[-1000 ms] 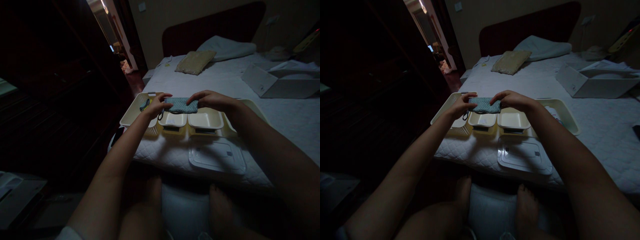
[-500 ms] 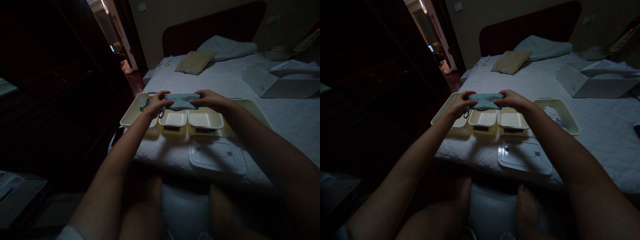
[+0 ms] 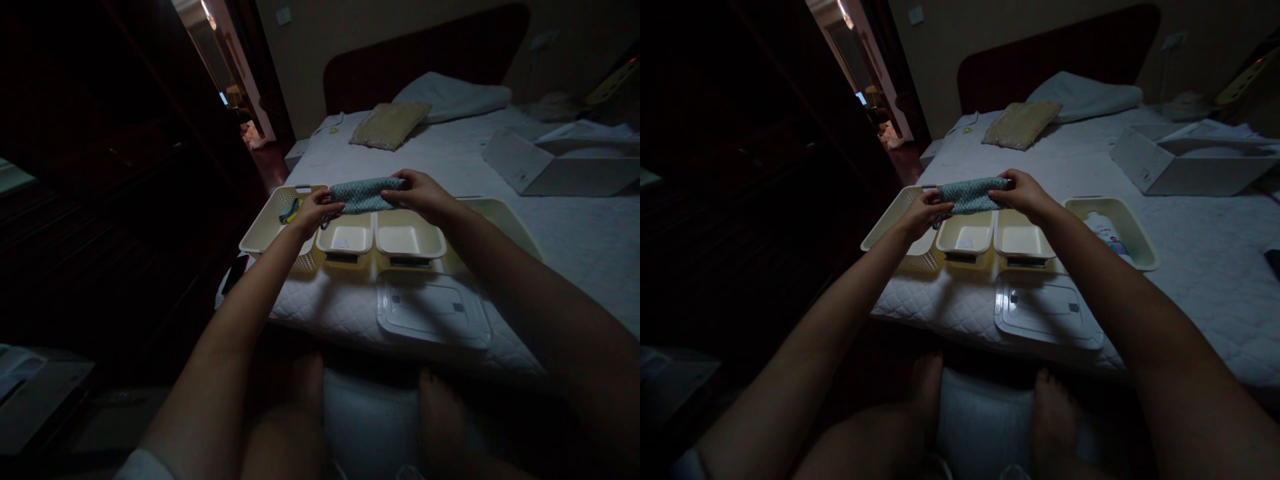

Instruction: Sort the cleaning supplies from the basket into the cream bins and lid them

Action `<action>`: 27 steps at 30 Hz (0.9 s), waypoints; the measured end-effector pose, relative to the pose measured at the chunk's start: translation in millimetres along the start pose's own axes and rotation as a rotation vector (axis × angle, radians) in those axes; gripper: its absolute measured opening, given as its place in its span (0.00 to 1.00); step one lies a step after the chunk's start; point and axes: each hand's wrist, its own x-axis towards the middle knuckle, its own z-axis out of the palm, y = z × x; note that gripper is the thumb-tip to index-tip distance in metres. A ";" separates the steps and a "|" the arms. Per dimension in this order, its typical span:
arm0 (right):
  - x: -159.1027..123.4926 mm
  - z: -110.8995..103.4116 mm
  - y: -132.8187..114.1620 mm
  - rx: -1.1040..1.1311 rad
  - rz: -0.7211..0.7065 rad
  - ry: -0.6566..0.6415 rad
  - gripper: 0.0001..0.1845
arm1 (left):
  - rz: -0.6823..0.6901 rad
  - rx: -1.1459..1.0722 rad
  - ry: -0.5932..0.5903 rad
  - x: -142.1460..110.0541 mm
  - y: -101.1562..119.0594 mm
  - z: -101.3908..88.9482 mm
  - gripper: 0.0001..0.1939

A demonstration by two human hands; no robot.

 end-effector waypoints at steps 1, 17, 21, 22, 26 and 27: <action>0.6 0.3 0.8 0.006 0.001 0.005 0.17 | 0.010 0.001 0.018 2.3 -2.1 -1.4 0.21; 2.9 -11.8 10.2 0.013 0.076 0.058 0.17 | -0.001 -0.016 0.054 13.6 -22.1 9.9 0.14; 5.0 -26.3 18.6 0.006 0.098 0.100 0.17 | -0.052 -0.021 0.060 26.4 -38.7 23.2 0.15; 5.5 -31.1 20.6 0.004 0.105 0.110 0.18 | -0.063 -0.029 0.048 29.7 -41.8 27.7 0.16; 6.0 -53.3 29.3 0.019 0.125 0.140 0.18 | -0.087 -0.070 0.016 43.2 -51.1 48.4 0.17; 5.6 -58.6 32.0 0.029 0.133 0.149 0.18 | -0.090 -0.075 0.010 46.4 -53.2 53.4 0.17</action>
